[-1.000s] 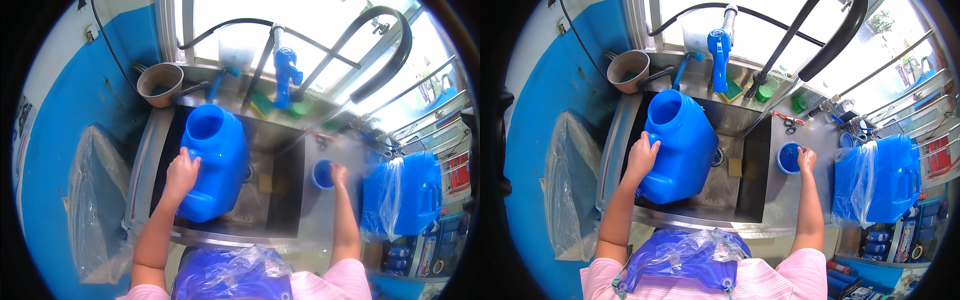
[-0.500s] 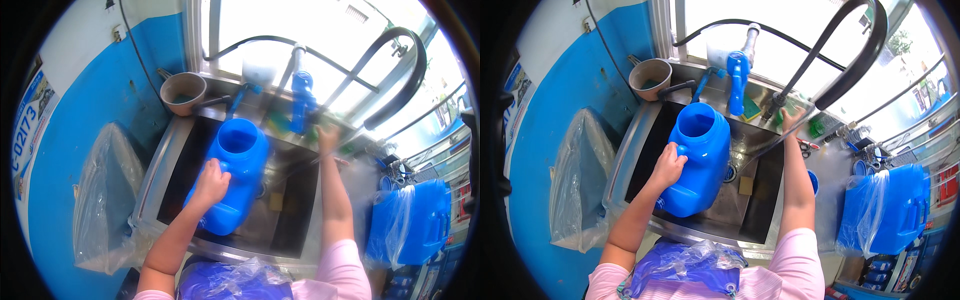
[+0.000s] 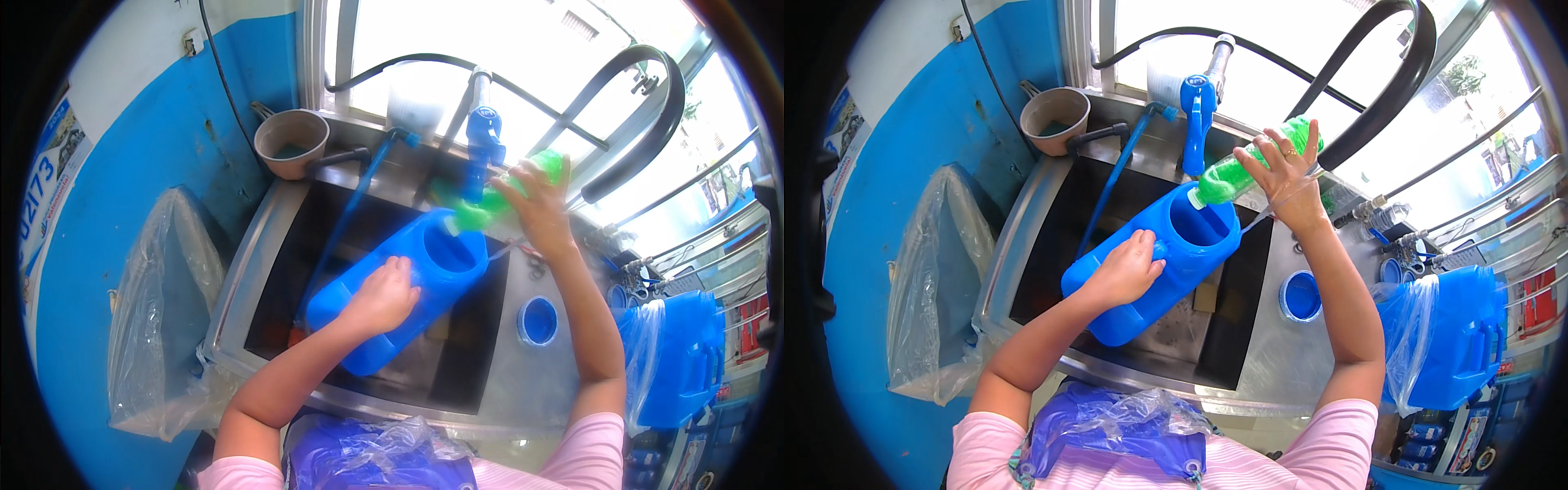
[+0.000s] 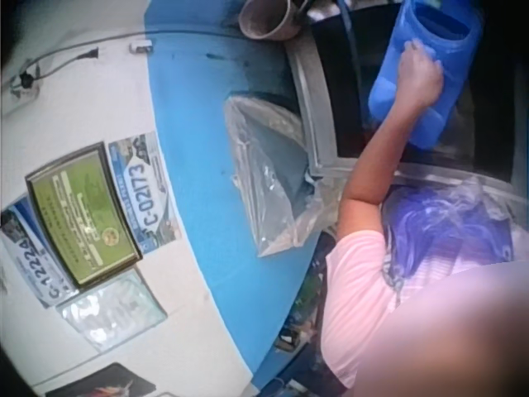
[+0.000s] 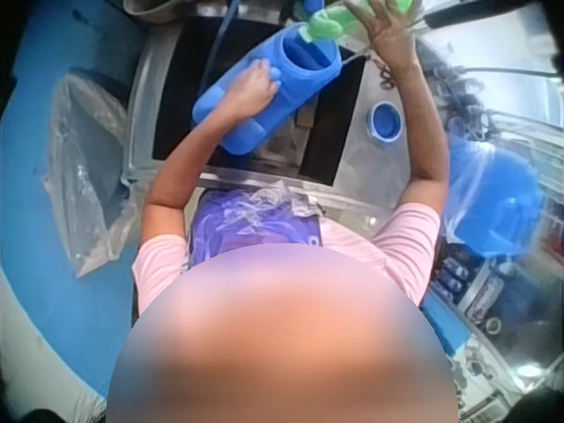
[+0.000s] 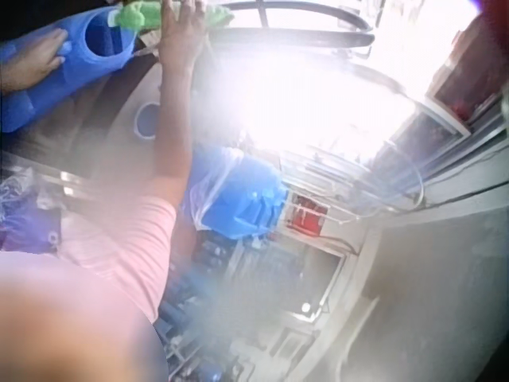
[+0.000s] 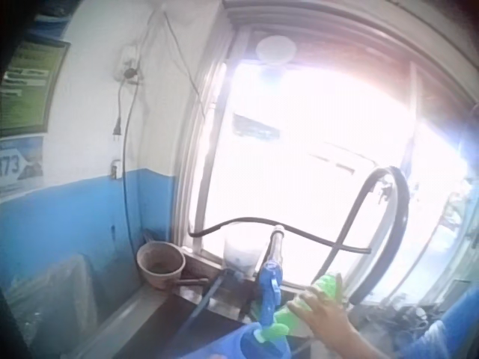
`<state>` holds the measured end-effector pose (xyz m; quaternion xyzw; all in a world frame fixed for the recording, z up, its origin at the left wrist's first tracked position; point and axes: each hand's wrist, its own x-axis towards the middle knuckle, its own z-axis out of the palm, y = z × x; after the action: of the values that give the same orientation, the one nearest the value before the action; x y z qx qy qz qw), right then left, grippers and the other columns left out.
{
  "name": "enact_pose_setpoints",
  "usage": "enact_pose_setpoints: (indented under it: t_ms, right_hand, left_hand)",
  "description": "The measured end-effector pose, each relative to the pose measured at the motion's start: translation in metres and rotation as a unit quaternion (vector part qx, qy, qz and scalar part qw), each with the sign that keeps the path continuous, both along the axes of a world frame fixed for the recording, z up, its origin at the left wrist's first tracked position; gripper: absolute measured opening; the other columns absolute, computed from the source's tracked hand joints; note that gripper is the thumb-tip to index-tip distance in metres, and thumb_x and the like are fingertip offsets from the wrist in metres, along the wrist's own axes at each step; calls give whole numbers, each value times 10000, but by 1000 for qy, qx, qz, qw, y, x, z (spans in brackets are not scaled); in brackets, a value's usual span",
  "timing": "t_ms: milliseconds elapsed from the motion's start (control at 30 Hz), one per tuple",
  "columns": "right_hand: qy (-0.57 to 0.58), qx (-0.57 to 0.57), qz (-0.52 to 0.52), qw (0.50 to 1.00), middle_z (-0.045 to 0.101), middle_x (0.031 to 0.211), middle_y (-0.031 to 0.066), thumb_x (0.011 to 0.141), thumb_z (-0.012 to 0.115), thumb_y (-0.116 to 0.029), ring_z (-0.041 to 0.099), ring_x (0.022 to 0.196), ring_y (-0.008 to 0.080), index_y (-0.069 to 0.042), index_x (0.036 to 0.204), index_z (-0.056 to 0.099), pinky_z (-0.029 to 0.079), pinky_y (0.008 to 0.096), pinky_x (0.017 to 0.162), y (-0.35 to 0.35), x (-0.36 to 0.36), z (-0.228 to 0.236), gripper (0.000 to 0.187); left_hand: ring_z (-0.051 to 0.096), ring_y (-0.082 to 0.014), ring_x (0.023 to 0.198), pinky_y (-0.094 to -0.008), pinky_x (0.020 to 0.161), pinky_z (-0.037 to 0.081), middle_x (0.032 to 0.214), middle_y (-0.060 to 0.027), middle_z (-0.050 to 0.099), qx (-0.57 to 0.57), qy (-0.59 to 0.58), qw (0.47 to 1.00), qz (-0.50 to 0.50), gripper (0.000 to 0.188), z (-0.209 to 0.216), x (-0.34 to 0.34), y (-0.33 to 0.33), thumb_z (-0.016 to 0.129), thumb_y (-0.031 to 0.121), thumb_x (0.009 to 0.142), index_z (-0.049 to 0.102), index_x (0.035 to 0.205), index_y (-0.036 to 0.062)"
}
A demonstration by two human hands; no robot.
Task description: The person cleans blue water containers by rinsing them under a faucet, scrubbing the interior with a brush, and rinsing again. The person then places the containers into clear plastic bags and stacks them on a shelf.
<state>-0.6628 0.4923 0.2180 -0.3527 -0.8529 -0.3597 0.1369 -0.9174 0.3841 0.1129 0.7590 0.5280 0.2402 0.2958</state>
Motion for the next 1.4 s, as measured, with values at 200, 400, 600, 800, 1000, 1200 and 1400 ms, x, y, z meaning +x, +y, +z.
enact_pose_setpoints:
  t_ms: [200,400,600,800,1000,1200,1400]
  right_hand:
    - [120,-70,15,990,594,997,15,658,661,-44,563,1089,236,-229,1046,672,337,559,986,-13,16,-20,430]
    - [179,-81,9,980,592,969,21,612,673,-14,573,1010,248,-203,1043,673,381,519,907,-22,3,-30,471]
    - [169,-127,115,971,567,944,15,642,656,17,559,1005,237,-227,1042,688,211,681,1058,-52,-41,-51,469]
    - [360,-234,43,902,606,998,57,654,701,-14,572,1007,273,-153,1059,666,364,529,1010,-40,-36,-94,430]
    - [628,-85,-134,762,598,1024,200,722,808,-221,572,977,347,10,1177,534,430,411,876,32,40,-167,580]
    - [767,-54,-47,638,550,992,125,756,787,-113,541,927,219,32,1133,515,455,375,797,113,98,-210,486]
    - [624,55,-159,763,528,793,163,850,564,-50,513,707,355,8,853,518,404,474,600,43,43,-326,75]
  left_hand:
    - [537,-429,1023,-482,893,432,1057,-261,539,-3,-6,1000,7,311,-1,2,0,557,193,885,465,1045,-57]
    - [538,-405,926,-460,843,438,985,-243,542,80,-75,992,62,227,-21,-8,17,488,160,883,532,979,-41]
    - [549,-410,927,-461,849,443,950,-246,584,74,-77,985,137,252,-40,-32,40,455,173,877,608,910,-24]
    - [545,-420,984,-466,880,433,1045,-263,580,-4,-92,974,209,325,-39,-51,35,412,205,885,610,976,-36]
    - [552,-392,951,-441,842,442,1005,-234,568,-18,-112,967,229,299,-38,-67,23,433,182,881,597,988,-42]
    - [551,-321,887,-395,788,435,943,-174,533,-14,-117,960,253,238,-39,-73,12,439,154,888,566,971,-29]
    - [550,-285,891,-364,798,426,945,-149,529,-53,-157,950,266,213,-36,-79,8,449,132,892,562,984,-23]
